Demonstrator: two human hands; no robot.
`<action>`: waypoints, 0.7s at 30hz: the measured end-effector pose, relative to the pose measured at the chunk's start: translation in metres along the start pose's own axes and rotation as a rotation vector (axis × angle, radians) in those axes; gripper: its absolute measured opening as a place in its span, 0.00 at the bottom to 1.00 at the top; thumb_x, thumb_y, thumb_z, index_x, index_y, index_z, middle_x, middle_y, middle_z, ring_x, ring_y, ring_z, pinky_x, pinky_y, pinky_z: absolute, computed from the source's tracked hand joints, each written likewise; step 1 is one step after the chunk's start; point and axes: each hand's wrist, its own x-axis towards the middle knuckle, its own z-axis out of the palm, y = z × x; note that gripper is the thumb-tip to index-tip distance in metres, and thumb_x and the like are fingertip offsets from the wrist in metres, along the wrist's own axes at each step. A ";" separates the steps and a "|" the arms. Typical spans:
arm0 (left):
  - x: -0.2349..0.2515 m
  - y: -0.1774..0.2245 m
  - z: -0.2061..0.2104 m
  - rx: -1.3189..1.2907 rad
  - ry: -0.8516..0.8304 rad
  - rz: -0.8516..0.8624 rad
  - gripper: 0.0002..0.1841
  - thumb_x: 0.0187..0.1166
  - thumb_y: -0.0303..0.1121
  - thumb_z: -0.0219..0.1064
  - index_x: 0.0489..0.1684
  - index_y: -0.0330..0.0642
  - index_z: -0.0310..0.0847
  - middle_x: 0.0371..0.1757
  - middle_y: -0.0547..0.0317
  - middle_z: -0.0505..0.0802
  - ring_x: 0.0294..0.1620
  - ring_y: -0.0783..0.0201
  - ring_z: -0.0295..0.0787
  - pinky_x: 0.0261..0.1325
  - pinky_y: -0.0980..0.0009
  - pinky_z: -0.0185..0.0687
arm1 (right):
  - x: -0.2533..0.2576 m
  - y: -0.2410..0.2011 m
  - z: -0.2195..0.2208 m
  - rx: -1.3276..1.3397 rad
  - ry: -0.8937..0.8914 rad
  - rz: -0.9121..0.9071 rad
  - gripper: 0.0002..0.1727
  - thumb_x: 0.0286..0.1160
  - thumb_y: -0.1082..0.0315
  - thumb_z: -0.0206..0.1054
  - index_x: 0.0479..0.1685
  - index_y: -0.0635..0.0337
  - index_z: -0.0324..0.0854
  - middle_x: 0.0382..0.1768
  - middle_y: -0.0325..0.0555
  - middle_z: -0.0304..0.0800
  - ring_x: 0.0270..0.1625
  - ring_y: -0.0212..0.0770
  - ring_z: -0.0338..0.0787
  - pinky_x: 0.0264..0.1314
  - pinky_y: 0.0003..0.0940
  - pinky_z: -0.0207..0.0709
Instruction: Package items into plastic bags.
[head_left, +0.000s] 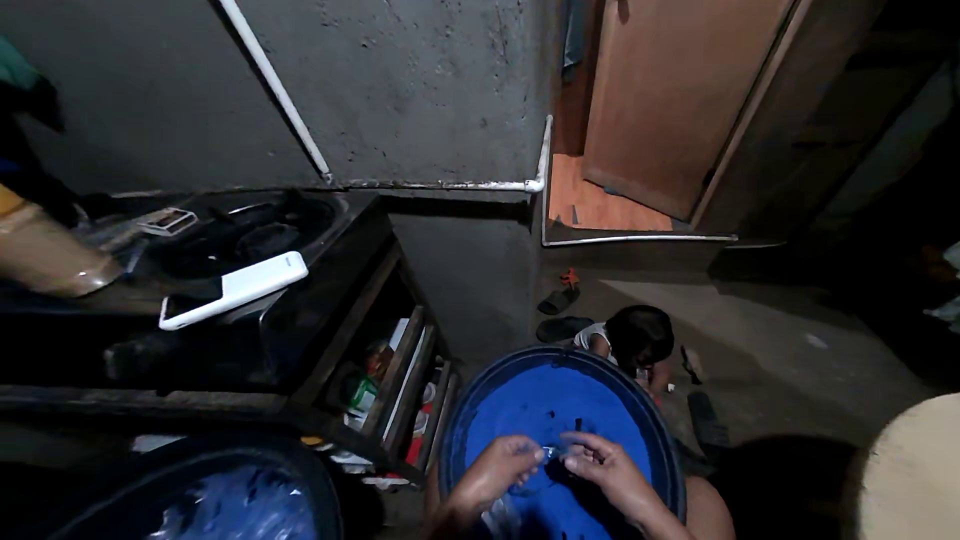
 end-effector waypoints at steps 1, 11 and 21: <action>0.000 -0.006 0.001 -0.081 -0.044 0.022 0.07 0.86 0.31 0.60 0.44 0.40 0.84 0.28 0.71 0.87 0.24 0.79 0.80 0.32 0.81 0.78 | 0.002 -0.005 0.002 -0.029 0.021 -0.032 0.13 0.75 0.72 0.70 0.55 0.65 0.88 0.39 0.40 0.94 0.40 0.30 0.91 0.50 0.29 0.87; -0.006 0.021 0.027 0.359 0.012 0.517 0.18 0.82 0.36 0.65 0.60 0.31 0.87 0.71 0.44 0.85 0.74 0.60 0.79 0.78 0.63 0.74 | 0.017 -0.090 0.000 -0.804 -0.204 -0.260 0.13 0.79 0.59 0.69 0.41 0.61 0.93 0.42 0.48 0.90 0.48 0.40 0.89 0.57 0.39 0.82; -0.011 0.042 0.021 0.324 0.070 0.635 0.25 0.76 0.39 0.72 0.68 0.32 0.83 0.77 0.44 0.81 0.78 0.63 0.76 0.80 0.67 0.73 | 0.021 -0.169 0.003 -1.060 -0.362 -0.340 0.14 0.84 0.62 0.64 0.46 0.61 0.92 0.44 0.51 0.89 0.50 0.44 0.88 0.59 0.44 0.80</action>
